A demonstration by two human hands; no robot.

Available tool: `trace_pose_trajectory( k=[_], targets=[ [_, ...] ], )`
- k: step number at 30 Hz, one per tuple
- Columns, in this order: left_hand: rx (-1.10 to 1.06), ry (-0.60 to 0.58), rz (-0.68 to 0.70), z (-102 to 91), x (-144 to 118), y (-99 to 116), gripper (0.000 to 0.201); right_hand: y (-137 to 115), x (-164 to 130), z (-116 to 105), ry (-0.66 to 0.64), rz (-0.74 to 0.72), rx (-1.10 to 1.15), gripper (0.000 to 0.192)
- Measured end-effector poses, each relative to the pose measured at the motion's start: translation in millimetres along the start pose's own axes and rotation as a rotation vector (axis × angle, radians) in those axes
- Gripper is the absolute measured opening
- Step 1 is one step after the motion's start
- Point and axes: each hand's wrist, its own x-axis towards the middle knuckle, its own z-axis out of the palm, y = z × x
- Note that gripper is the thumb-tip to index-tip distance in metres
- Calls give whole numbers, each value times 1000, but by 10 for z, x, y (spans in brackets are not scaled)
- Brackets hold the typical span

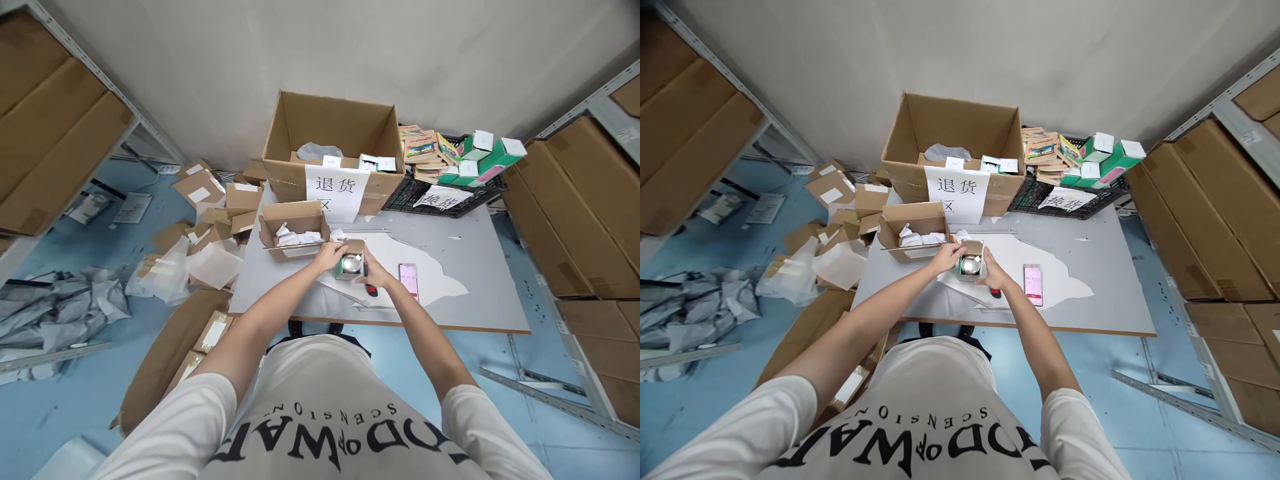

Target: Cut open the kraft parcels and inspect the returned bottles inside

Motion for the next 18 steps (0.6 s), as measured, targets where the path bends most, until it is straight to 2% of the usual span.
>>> trace_pose_trajectory(
  k=[2,4,5,7,11,18],
  targets=[
    [52,11,-11,8,31,17,42,-103,-114,-122,59,-32,-108,93],
    [66,26,-15,25,50,24,42,-253,-200,-210,135,-53,-240,64],
    [65,36,-17,35,56,27,41,-341,-218,-231,138,-61,-313,51],
    [61,57,-26,52,63,32,41,-517,-190,-224,74,-67,-471,40],
    [79,78,-70,66,64,52,40,-771,14,-83,-41,16,-690,33],
    [68,131,-147,98,68,72,37,-921,166,126,-16,151,-819,42]
  ],
)
